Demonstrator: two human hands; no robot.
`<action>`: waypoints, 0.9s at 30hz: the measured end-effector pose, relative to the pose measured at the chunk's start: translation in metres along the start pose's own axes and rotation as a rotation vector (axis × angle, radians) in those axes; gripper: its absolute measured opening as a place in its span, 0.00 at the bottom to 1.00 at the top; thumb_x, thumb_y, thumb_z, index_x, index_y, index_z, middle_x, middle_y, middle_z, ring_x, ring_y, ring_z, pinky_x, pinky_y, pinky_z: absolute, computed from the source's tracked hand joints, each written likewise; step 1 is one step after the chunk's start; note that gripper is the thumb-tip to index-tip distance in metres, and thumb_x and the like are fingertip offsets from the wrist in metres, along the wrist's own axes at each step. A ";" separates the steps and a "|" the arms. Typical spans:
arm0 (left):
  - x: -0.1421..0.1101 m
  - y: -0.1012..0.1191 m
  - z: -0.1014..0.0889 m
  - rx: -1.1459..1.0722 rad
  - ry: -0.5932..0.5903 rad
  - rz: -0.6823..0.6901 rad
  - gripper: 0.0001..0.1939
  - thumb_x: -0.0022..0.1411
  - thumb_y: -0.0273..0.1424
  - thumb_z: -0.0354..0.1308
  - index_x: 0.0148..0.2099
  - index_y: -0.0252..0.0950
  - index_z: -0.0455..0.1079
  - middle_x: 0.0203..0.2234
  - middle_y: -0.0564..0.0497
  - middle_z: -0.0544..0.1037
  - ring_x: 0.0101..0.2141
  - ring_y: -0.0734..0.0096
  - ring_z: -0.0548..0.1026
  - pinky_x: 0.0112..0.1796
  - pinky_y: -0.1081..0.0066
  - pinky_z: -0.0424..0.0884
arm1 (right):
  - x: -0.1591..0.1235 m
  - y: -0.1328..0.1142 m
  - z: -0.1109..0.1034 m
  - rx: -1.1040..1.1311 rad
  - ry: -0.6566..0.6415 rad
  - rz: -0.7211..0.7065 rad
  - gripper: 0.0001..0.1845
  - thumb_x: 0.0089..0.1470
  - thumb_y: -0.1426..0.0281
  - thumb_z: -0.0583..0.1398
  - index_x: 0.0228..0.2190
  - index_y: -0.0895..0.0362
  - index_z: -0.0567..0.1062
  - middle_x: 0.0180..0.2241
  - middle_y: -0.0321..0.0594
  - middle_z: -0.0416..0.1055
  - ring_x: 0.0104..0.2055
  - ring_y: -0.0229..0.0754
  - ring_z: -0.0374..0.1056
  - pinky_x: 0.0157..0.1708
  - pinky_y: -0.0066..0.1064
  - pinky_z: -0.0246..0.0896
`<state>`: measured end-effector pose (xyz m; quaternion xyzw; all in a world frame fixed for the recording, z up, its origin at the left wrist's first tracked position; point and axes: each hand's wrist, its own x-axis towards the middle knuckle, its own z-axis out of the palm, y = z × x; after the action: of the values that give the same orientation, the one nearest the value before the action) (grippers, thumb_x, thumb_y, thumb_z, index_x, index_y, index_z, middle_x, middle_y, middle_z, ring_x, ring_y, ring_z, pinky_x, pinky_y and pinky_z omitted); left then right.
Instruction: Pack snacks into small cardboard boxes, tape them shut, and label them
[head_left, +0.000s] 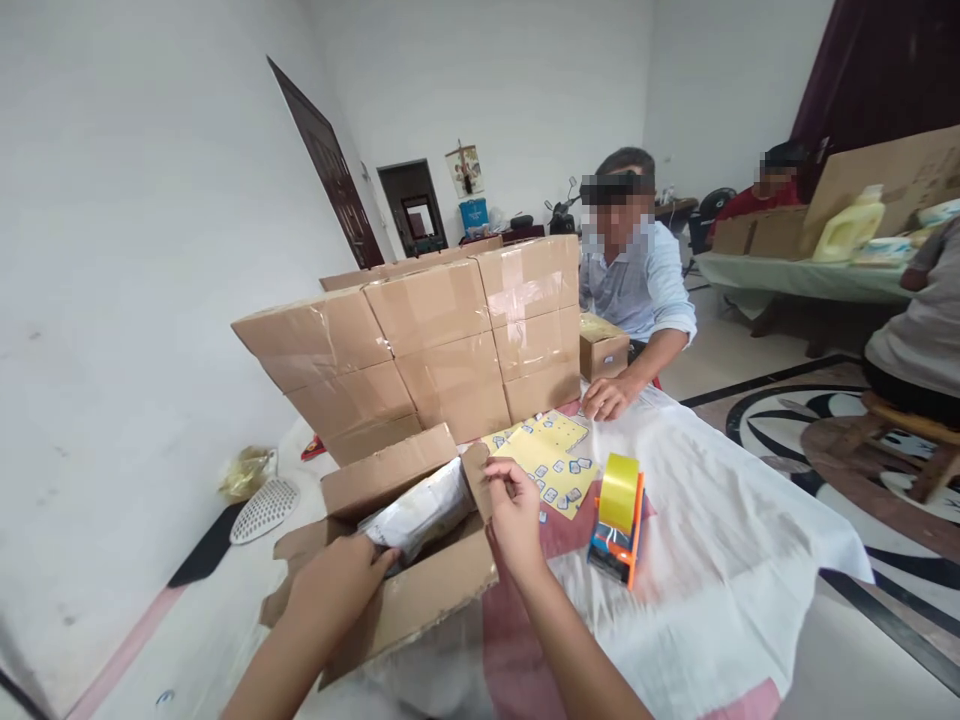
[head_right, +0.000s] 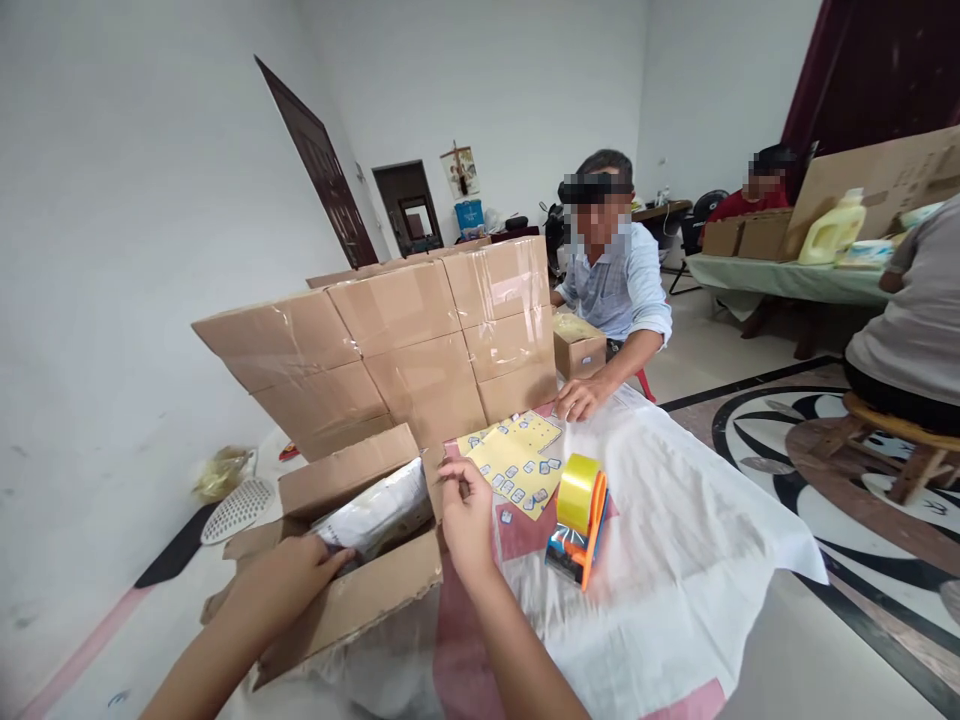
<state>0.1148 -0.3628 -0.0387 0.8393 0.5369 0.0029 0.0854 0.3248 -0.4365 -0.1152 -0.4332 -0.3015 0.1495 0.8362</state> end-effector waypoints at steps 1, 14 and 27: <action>-0.003 0.003 0.000 0.061 -0.012 0.013 0.23 0.64 0.45 0.52 0.25 0.36 0.76 0.26 0.35 0.80 0.32 0.39 0.79 0.37 0.50 0.70 | 0.000 -0.002 -0.002 0.006 0.022 -0.011 0.07 0.56 0.71 0.57 0.30 0.53 0.76 0.35 0.38 0.76 0.41 0.45 0.71 0.46 0.36 0.64; -0.020 -0.084 0.052 -0.610 0.807 -0.059 0.30 0.67 0.51 0.52 0.65 0.43 0.65 0.59 0.39 0.73 0.57 0.45 0.72 0.55 0.43 0.68 | 0.001 -0.022 -0.020 0.180 0.002 -0.023 0.13 0.65 0.61 0.56 0.40 0.53 0.78 0.42 0.41 0.79 0.36 0.43 0.72 0.38 0.35 0.63; -0.004 -0.048 0.063 -0.915 0.487 0.239 0.19 0.57 0.50 0.62 0.39 0.40 0.77 0.50 0.44 0.78 0.55 0.50 0.73 0.57 0.53 0.69 | -0.004 0.005 -0.024 -0.120 -0.146 -0.095 0.19 0.69 0.59 0.49 0.42 0.53 0.77 0.38 0.41 0.79 0.46 0.49 0.72 0.50 0.41 0.60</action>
<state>0.0763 -0.3560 -0.1071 0.7466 0.3856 0.4415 0.3148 0.3368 -0.4514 -0.1317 -0.4556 -0.3903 0.1223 0.7906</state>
